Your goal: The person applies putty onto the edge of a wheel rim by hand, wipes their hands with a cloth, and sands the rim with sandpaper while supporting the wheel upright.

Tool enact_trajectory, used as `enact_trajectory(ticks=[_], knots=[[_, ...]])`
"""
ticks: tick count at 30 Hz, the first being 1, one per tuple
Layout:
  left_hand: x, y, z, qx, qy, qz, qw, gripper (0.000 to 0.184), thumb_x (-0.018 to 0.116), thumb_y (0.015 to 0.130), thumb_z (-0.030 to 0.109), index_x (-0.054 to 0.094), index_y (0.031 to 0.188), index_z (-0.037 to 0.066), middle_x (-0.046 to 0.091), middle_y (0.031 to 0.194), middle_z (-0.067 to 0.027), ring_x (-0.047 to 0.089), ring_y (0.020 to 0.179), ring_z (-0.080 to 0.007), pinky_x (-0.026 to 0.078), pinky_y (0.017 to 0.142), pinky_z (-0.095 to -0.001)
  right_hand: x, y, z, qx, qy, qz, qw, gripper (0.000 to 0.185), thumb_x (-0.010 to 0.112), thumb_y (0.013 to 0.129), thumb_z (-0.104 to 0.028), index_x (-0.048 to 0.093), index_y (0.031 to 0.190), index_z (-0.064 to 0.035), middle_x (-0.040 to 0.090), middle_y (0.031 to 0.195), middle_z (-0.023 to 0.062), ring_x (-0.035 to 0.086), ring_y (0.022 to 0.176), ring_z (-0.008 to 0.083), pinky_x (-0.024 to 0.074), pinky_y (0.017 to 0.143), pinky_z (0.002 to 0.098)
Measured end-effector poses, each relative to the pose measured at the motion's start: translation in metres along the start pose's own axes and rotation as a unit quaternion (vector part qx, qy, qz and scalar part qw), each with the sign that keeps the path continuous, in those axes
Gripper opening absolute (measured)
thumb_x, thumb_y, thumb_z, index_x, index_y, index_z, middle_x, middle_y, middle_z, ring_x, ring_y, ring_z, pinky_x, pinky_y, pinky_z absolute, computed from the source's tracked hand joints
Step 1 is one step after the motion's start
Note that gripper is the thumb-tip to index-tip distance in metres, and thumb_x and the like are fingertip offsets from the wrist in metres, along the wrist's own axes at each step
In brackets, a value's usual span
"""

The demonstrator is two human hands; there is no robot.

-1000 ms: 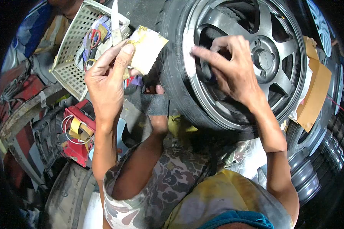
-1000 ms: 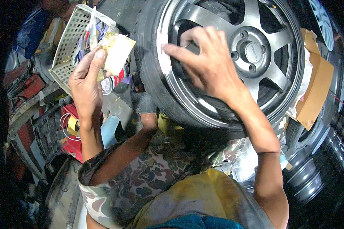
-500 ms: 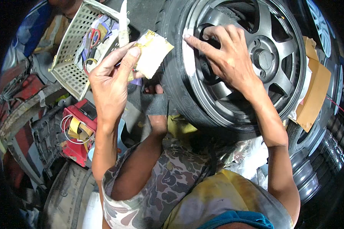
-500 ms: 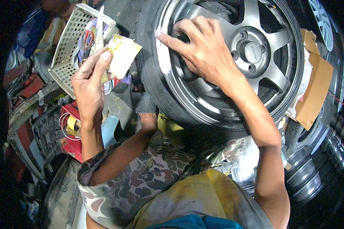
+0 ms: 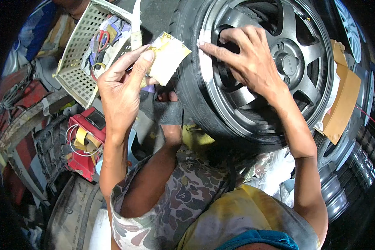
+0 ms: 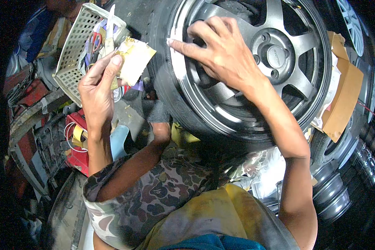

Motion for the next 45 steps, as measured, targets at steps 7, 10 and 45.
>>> enact_trajectory(ticks=[7,10,45], knots=[[0.0,0.0,0.0,0.001,-0.009,-0.002,1.0,0.034,0.074,0.099,0.017,0.071,0.124,-0.006,0.075,0.105,-0.0112,0.07,0.088,-0.0116,0.06,0.069,-0.0243,0.004,0.003,0.008,0.015,-0.009,0.0,1.0,0.063,0.071,0.079,-0.012,0.065,0.139,-0.0329,0.056,0.117,0.0042,0.052,0.111,0.0276,0.0402,0.093,0.043],[0.002,0.0,0.0,-0.002,-0.014,-0.001,1.0,0.034,0.073,0.099,0.016,0.071,0.124,-0.006,0.075,0.105,-0.0116,0.07,0.088,-0.0118,0.06,0.069,-0.0243,0.003,-0.007,-0.001,0.012,0.012,-0.015,1.0,0.066,0.071,0.077,-0.012,0.065,0.14,-0.0314,0.057,0.117,0.0039,0.053,0.111,0.0271,0.0407,0.095,0.0431],[-0.015,-0.001,-0.001,-0.013,-0.031,0.013,0.999,0.032,0.074,0.098,0.016,0.072,0.12,-0.007,0.075,0.1,-0.0102,0.07,0.085,-0.0108,0.058,0.068,-0.0224,-0.018,0.013,0.002,-0.005,0.006,0.007,1.0,0.065,0.069,0.073,-0.005,0.069,0.135,-0.0255,0.06,0.109,0.005,0.057,0.104,0.0274,0.0422,0.093,0.0416]])
Point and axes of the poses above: each hand's wrist, its own y-axis towards the middle knuckle, its own x-axis out of the palm, z = x × y, the point moved 10 cm from there along y, towards the middle knuckle
